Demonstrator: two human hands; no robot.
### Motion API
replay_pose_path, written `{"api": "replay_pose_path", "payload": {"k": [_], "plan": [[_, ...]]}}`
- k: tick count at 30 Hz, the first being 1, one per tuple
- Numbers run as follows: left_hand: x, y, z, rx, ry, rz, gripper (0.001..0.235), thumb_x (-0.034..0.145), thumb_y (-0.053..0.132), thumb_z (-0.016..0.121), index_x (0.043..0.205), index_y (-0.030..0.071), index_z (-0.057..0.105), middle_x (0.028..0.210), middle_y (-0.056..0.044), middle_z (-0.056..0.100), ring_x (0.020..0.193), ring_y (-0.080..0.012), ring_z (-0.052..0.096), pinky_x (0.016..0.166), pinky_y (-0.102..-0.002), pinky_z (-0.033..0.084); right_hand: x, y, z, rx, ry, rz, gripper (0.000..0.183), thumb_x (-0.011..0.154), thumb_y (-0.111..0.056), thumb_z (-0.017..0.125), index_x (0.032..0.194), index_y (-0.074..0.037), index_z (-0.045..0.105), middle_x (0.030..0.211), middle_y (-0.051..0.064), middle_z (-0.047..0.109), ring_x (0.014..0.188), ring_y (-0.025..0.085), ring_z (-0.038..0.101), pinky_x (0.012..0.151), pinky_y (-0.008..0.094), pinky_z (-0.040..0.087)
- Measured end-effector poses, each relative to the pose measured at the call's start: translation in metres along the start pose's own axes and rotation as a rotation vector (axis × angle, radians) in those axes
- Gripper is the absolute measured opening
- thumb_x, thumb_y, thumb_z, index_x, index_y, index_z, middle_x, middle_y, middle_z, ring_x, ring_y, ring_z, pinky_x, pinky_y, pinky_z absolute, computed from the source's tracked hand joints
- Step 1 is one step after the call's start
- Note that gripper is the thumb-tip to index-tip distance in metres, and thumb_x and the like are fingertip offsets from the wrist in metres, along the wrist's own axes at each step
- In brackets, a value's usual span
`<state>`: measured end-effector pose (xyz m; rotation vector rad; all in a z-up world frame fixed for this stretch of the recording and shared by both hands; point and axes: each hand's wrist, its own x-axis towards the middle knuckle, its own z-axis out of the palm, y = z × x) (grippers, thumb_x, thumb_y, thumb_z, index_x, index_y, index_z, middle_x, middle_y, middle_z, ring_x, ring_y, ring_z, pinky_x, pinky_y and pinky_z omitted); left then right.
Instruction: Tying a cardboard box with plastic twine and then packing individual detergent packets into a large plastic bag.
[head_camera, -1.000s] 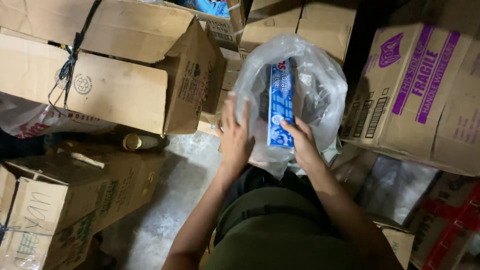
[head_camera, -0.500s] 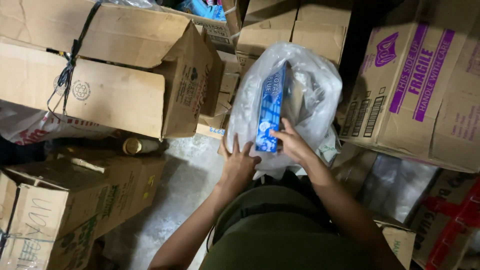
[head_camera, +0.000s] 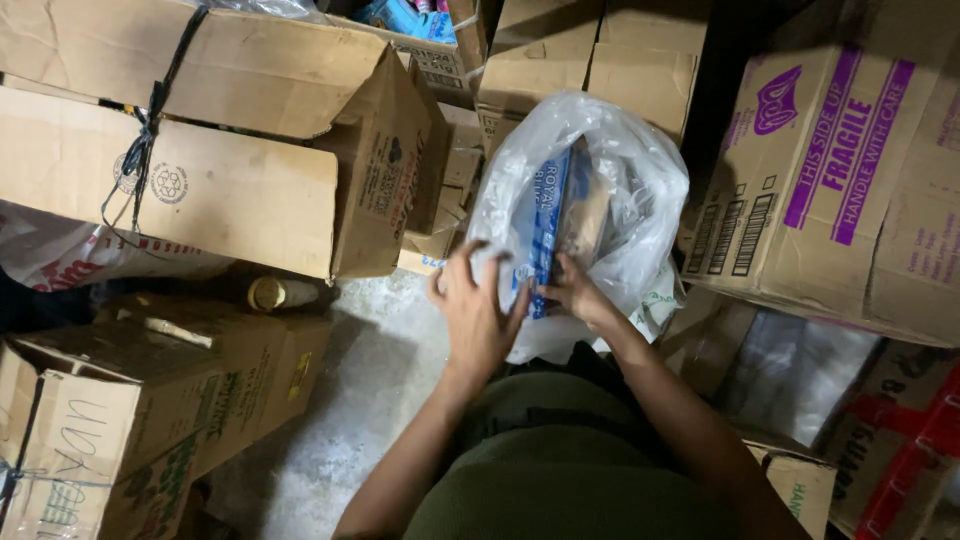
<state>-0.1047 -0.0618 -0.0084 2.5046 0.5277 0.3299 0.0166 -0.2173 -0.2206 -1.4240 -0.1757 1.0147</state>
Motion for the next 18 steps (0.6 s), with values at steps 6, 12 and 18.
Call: {"api": "replay_pose_path", "payload": {"k": [6,12,18], "plan": [[0.045,-0.029,0.022,-0.055,0.029,-0.099,0.091,0.069,0.027,0.080,0.153,0.016,0.047,0.149,-0.036,0.034,0.111,-0.0488,0.056,0.081,-0.058,0.050,0.025,0.053,-0.006,-0.117,0.014,-0.092,0.056,0.084,0.007,0.073,0.136,-0.002,0.052,0.120,0.010,0.069,0.108,0.020,0.067,0.090,0.038,0.058],[0.057,-0.042,0.005,-0.348,-0.023,-0.238,0.059,0.089,-0.003,0.061,0.142,0.021,0.057,0.071,-0.019,0.064,0.055,-0.0255,0.057,0.057,-0.039,0.047,0.003,0.037,0.014,-0.767,0.184,-0.336,0.061,0.082,-0.014,0.084,0.132,-0.001,0.053,0.114,0.024,0.070,0.106,0.037,0.069,0.089,0.045,0.054],[0.070,-0.032,-0.031,-0.525,0.213,-0.202,0.046,0.087,-0.008,0.053,0.129,0.011,0.064,0.073,-0.016,0.060,0.057,-0.0192,0.048,0.054,-0.037,0.042,-0.020,-0.043,0.046,-1.063,0.214,0.011,0.083,0.085,-0.015,0.074,0.158,-0.002,0.035,0.097,0.029,0.070,0.093,0.047,0.068,0.083,0.055,0.053]]}}
